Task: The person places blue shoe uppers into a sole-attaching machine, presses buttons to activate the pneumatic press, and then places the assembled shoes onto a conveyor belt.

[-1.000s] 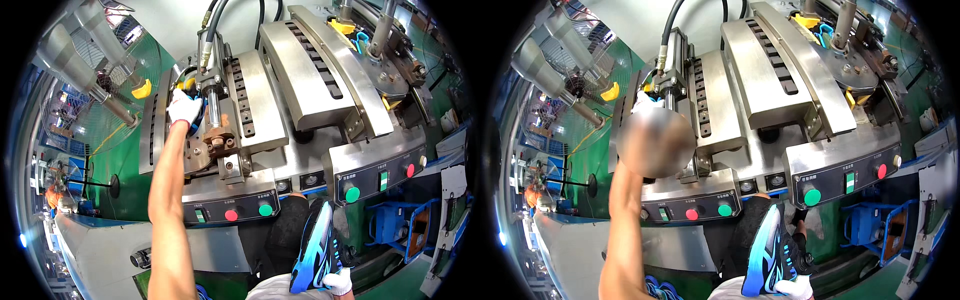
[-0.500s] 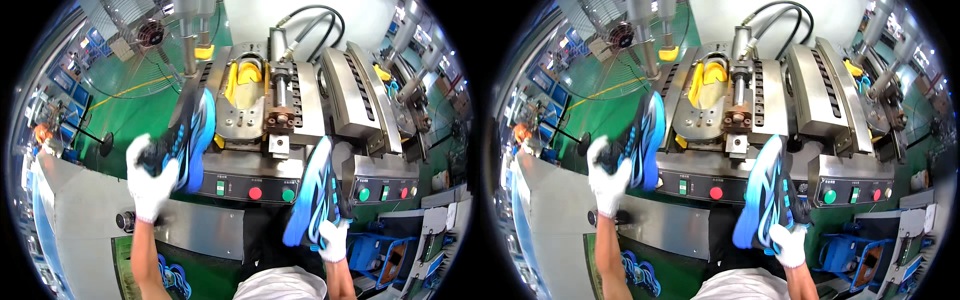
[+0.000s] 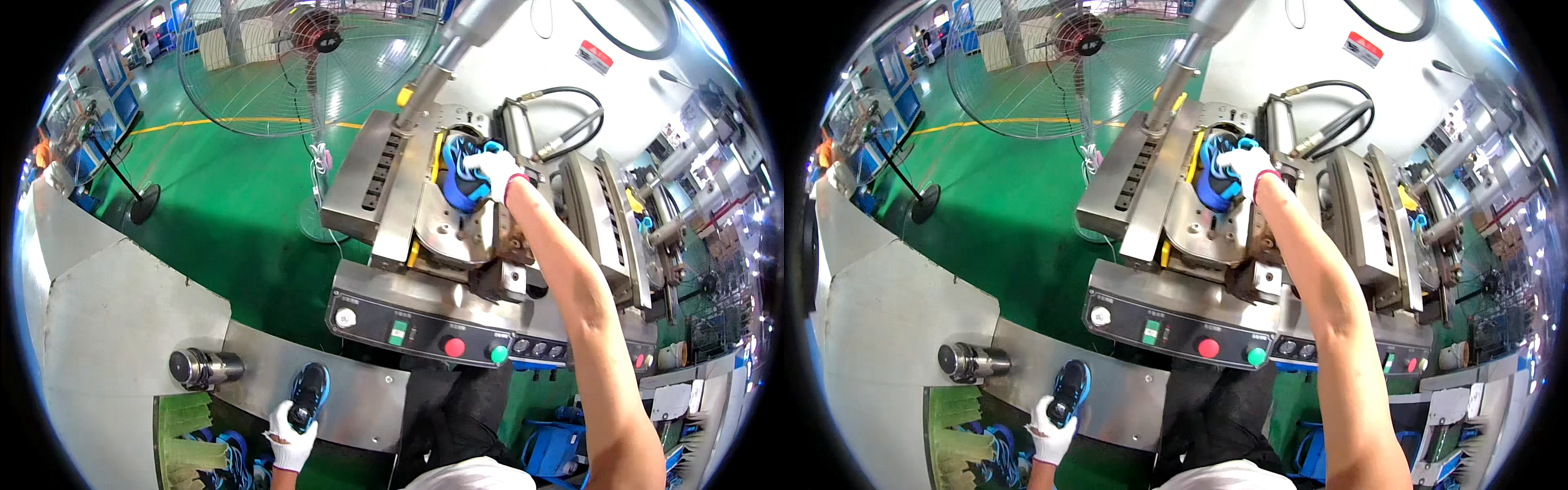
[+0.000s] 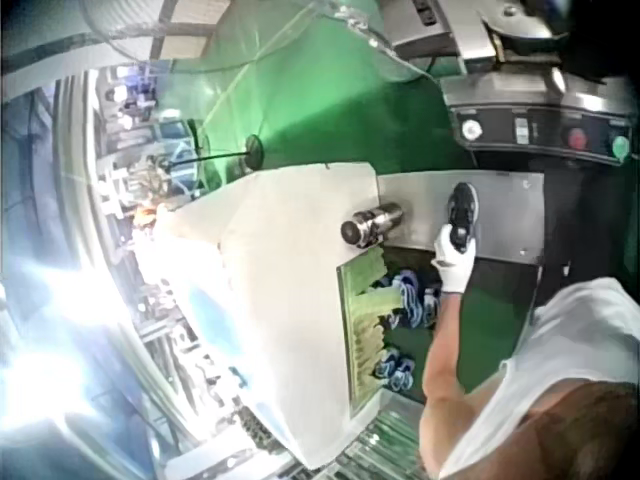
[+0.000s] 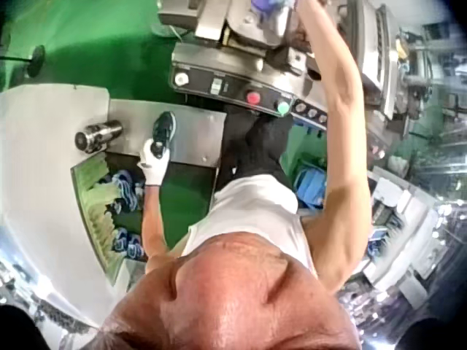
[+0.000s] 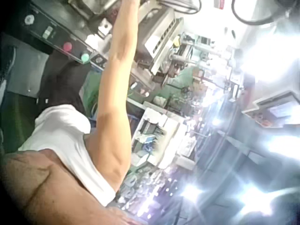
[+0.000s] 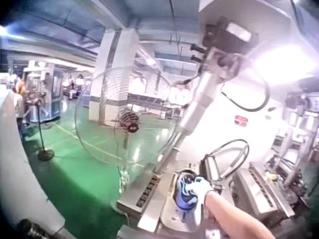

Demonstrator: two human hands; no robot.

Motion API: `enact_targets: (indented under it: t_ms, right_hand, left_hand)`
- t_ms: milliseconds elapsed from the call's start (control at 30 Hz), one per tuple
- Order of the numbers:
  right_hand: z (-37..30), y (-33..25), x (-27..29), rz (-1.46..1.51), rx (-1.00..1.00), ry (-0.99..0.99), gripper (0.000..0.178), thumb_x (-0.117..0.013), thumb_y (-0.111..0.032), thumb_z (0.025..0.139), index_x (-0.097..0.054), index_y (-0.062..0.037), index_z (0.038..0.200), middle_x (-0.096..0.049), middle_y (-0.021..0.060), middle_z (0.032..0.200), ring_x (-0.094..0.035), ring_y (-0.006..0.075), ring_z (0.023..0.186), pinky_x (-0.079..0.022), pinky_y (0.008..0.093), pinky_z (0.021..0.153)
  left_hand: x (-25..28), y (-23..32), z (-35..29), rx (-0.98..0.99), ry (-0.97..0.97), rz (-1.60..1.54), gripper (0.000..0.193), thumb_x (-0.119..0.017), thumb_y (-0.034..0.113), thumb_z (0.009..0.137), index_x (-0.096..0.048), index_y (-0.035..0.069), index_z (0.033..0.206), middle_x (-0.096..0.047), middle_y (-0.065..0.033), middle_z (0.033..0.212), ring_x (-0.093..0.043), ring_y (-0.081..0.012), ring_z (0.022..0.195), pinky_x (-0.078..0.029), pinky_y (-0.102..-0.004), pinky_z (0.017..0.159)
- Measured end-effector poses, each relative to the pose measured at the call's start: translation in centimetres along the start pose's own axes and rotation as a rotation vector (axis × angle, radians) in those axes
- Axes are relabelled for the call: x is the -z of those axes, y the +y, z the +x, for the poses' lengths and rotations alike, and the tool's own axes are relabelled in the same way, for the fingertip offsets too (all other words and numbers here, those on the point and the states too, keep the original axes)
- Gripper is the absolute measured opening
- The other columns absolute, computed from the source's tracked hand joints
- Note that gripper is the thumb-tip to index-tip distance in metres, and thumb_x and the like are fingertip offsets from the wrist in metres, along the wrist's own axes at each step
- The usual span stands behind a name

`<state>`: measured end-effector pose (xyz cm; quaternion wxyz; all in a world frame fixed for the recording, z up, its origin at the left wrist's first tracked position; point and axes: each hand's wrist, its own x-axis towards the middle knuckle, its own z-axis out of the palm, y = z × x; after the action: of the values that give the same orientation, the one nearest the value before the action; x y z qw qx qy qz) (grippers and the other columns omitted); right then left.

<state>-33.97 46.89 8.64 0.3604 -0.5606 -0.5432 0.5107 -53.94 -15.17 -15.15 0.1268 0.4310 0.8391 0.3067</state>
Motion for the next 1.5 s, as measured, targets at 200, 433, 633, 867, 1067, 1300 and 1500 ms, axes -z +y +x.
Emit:
enact_targets:
  t_ms: [200,433,633,867,1067,1300,1500]
  right_hand:
    - [8.2,8.0,-2.7,-0.953,0.238,0.256,0.039,-0.072,-0.025,0.075,-0.077,0.0004,0.105,-0.074,0.0251,0.116,-0.072,0.0418,0.110,-0.059,0.0440,0.093]
    - [8.8,7.1,-1.2,-0.989,0.093,0.210,0.051,-0.070,-0.031,0.081,-0.072,-0.0023,0.123,-0.071,0.0229,0.129,-0.069,0.0397,0.119,-0.056,0.0414,0.102]
    - [-10.7,3.6,-3.8,-0.553,0.658,0.106,0.087,-0.065,-0.048,0.095,-0.038,0.0093,0.154,-0.045,0.0321,0.156,-0.045,0.0450,0.145,-0.041,0.0451,0.118]
    - [-32.2,18.8,8.7,-0.942,0.659,-0.055,0.083,-0.075,-0.030,0.091,-0.037,0.0063,0.154,-0.034,0.0332,0.162,-0.029,0.0506,0.154,-0.022,0.0550,0.129]
    - [-33.8,19.3,9.2,-1.039,0.529,-0.294,0.108,-0.079,-0.043,0.086,-0.022,0.0068,0.163,-0.021,0.0340,0.168,-0.018,0.0513,0.157,-0.016,0.0529,0.130]
    - [-45.8,18.4,15.5,-0.384,0.197,-0.720,0.111,-0.075,-0.057,0.089,-0.019,0.0026,0.165,-0.023,0.0270,0.170,-0.028,0.0395,0.157,-0.021,0.0466,0.129]
    - [-52.7,20.1,23.8,-0.314,0.047,-0.255,0.102,-0.079,-0.055,0.085,-0.037,0.0072,0.155,-0.051,0.0313,0.151,-0.057,0.0432,0.134,-0.045,0.0438,0.115]
  left_hand:
    - [-0.2,0.0,0.4,-0.050,-0.069,-0.189,0.079,-0.085,0.004,0.073,-0.046,0.003,0.141,-0.063,-0.0254,0.138,-0.066,-0.0409,0.123,-0.054,-0.0467,0.104]
    - [-2.5,0.5,0.7,-0.026,-0.044,-0.266,0.072,-0.082,0.001,0.078,-0.045,0.004,0.141,-0.061,-0.0253,0.142,-0.066,-0.0353,0.125,-0.054,-0.0453,0.105]
    - [-2.1,6.4,1.2,0.624,0.053,-0.434,0.084,-0.083,0.000,0.079,-0.039,0.008,0.150,-0.060,-0.0163,0.135,-0.064,-0.0247,0.116,-0.050,-0.0375,0.104]
    - [0.4,6.0,4.5,-0.517,-0.199,0.136,0.077,-0.091,0.015,0.071,-0.057,0.005,0.140,-0.064,-0.0196,0.127,-0.059,-0.0383,0.115,-0.050,-0.0468,0.100]
    - [0.9,9.0,7.4,-0.281,-0.374,-0.065,0.019,-0.072,0.023,0.094,-0.072,0.004,0.094,-0.070,-0.0152,0.092,-0.069,-0.0327,0.094,-0.054,-0.0439,0.086]
    - [-5.4,24.7,6.6,-0.136,-0.532,-0.506,0.054,-0.032,0.031,0.116,-0.072,0.003,0.094,-0.073,-0.0082,0.085,-0.067,-0.0151,0.076,-0.053,-0.0323,0.071]
    - [-12.0,39.8,0.2,-0.237,-0.837,-0.441,0.060,-0.033,0.037,0.117,-0.073,0.003,0.087,-0.068,-0.0027,0.073,-0.055,-0.0112,0.064,-0.044,-0.0299,0.061]
